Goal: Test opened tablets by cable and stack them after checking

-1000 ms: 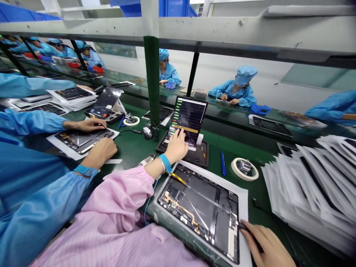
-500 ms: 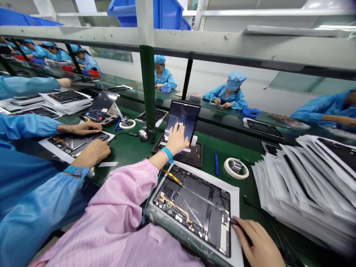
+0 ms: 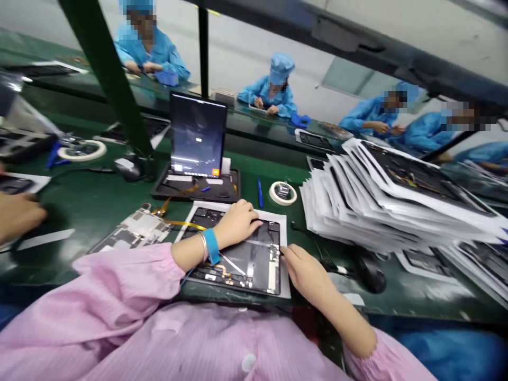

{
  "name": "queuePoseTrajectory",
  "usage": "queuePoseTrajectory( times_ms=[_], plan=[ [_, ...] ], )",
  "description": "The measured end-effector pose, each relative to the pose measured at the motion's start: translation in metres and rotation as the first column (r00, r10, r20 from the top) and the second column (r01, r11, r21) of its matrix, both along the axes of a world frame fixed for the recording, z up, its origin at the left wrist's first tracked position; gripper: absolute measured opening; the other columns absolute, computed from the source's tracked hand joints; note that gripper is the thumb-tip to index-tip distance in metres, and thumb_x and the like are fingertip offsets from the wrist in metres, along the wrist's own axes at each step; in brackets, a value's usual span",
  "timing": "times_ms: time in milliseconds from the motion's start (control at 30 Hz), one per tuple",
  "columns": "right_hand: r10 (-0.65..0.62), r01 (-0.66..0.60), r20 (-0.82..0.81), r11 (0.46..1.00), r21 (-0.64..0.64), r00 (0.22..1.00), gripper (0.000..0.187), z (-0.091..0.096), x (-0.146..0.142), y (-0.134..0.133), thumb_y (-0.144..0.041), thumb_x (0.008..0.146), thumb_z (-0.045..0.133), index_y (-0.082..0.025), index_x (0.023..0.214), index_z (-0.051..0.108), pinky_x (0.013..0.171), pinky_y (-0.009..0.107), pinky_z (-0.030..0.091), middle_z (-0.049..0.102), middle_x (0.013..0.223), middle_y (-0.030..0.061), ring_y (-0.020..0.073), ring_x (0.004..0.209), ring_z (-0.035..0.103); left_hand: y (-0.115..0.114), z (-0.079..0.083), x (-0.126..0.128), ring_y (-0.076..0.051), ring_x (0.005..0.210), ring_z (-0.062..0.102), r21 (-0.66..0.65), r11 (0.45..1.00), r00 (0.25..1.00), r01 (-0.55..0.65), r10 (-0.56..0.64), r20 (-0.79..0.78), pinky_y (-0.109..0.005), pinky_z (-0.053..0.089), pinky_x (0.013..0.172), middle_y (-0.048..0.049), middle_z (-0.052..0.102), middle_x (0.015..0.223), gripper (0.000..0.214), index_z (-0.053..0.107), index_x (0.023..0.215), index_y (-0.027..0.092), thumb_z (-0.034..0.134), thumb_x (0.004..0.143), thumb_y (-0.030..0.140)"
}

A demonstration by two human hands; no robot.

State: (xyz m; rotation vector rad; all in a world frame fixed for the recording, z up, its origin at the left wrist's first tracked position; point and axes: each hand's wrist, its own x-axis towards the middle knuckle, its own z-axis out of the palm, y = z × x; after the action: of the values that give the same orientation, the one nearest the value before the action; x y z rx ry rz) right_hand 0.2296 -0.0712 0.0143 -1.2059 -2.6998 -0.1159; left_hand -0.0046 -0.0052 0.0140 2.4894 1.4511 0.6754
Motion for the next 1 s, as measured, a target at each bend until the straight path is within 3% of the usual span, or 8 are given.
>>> queuePoseTrajectory(
  times_ms=[100,200,333,467,533,600,700,1000],
  plan=[
    [-0.045,0.036,-0.074,0.991,-0.126,0.996,0.028,0.002,0.009,0.012,-0.026,0.093,0.045,-0.019,0.119,0.054,0.068,0.029,0.05,0.059,0.085,0.0055,0.0186,0.078,0.059,0.012,-0.009,-0.001,-0.02,0.082,0.056,-0.103,0.994,0.999,0.023,-0.019,0.044,-0.031,0.042,0.073,-0.0057,0.065,0.082,0.033,0.066,0.082,0.018,0.042,0.092,0.038],
    [-0.238,0.226,-0.169,0.97,-0.085,0.956,0.039,-0.006,0.016,0.038,-0.024,0.09,0.047,-0.016,0.129,0.044,0.075,0.034,0.053,0.061,0.102,0.0103,0.0226,0.091,0.062,0.022,-0.009,-0.006,-0.019,0.074,0.059,-0.205,0.978,0.998,-0.036,0.047,0.05,-0.028,0.038,0.061,-0.0036,0.067,0.081,0.036,0.063,0.082,0.019,0.038,0.092,0.042],
    [-0.373,0.368,-0.06,0.926,-0.079,0.926,0.038,-0.016,0.018,0.061,-0.018,0.088,0.044,-0.01,0.125,0.046,0.069,0.038,0.053,0.058,0.114,0.0186,0.0298,0.095,0.062,0.025,-0.011,-0.008,-0.02,0.074,0.061,-0.274,0.954,0.993,-0.119,0.117,-0.022,-0.027,0.034,0.057,-0.0035,0.069,0.08,0.036,0.064,0.08,0.02,0.04,0.091,0.045],
    [-0.328,0.168,-0.369,0.899,-0.403,0.869,0.026,-0.013,0.017,0.045,-0.024,0.091,0.044,-0.02,0.117,0.047,0.074,0.033,0.052,0.062,0.099,0.008,0.0202,0.088,0.063,0.026,-0.015,-0.007,-0.02,0.074,0.061,-0.283,0.952,0.993,-0.119,0.115,-0.028,-0.026,0.033,0.058,-0.0032,0.069,0.081,0.037,0.065,0.082,0.021,0.039,0.09,0.046],
    [-0.426,0.02,-0.506,0.779,-0.627,0.75,0.024,-0.011,0.015,0.032,-0.033,0.092,0.047,-0.022,0.113,0.045,0.055,0.024,0.05,0.059,0.083,0.0015,0.0133,0.067,0.06,0.026,-0.016,-0.007,-0.02,0.075,0.061,-0.282,0.953,0.993,-0.114,0.11,-0.03,-0.026,0.034,0.058,-0.0031,0.07,0.082,0.037,0.065,0.083,0.021,0.039,0.09,0.046],
    [-0.56,-0.104,-0.517,0.607,-0.788,0.648,0.028,-0.011,0.01,0.024,-0.04,0.089,0.052,-0.022,0.109,0.042,0.035,0.017,0.036,0.053,0.073,-0.0037,0.007,0.045,0.045,0.026,-0.016,-0.007,-0.02,0.075,0.061,-0.281,0.953,0.993,-0.116,0.11,-0.036,-0.026,0.034,0.058,-0.003,0.07,0.083,0.037,0.065,0.084,0.022,0.039,0.09,0.047],
    [-0.657,-0.238,-0.498,0.448,-0.862,0.566,0.036,-0.014,0.004,0.025,-0.045,0.084,0.058,-0.022,0.107,0.041,0.027,0.014,0.029,0.052,0.071,-0.0059,0.0031,0.037,0.03,0.026,-0.016,-0.007,-0.02,0.074,0.061,-0.277,0.954,0.993,-0.117,0.109,-0.044,-0.026,0.034,0.058,-0.003,0.069,0.082,0.038,0.065,0.084,0.022,0.037,0.091,0.047],
    [-0.744,-0.334,-0.497,0.377,-0.864,0.447,0.04,-0.018,-0.009,0.033,-0.042,0.077,0.068,-0.019,0.101,0.047,0.039,0.018,0.047,0.054,0.068,-0.0044,0.0042,0.043,0.039,0.025,-0.015,-0.004,-0.021,0.077,0.062,-0.279,0.951,0.991,-0.134,0.124,-0.054,-0.027,0.037,0.063,-0.0043,0.07,0.083,0.037,0.066,0.085,0.021,0.038,0.09,0.045]
  ],
)
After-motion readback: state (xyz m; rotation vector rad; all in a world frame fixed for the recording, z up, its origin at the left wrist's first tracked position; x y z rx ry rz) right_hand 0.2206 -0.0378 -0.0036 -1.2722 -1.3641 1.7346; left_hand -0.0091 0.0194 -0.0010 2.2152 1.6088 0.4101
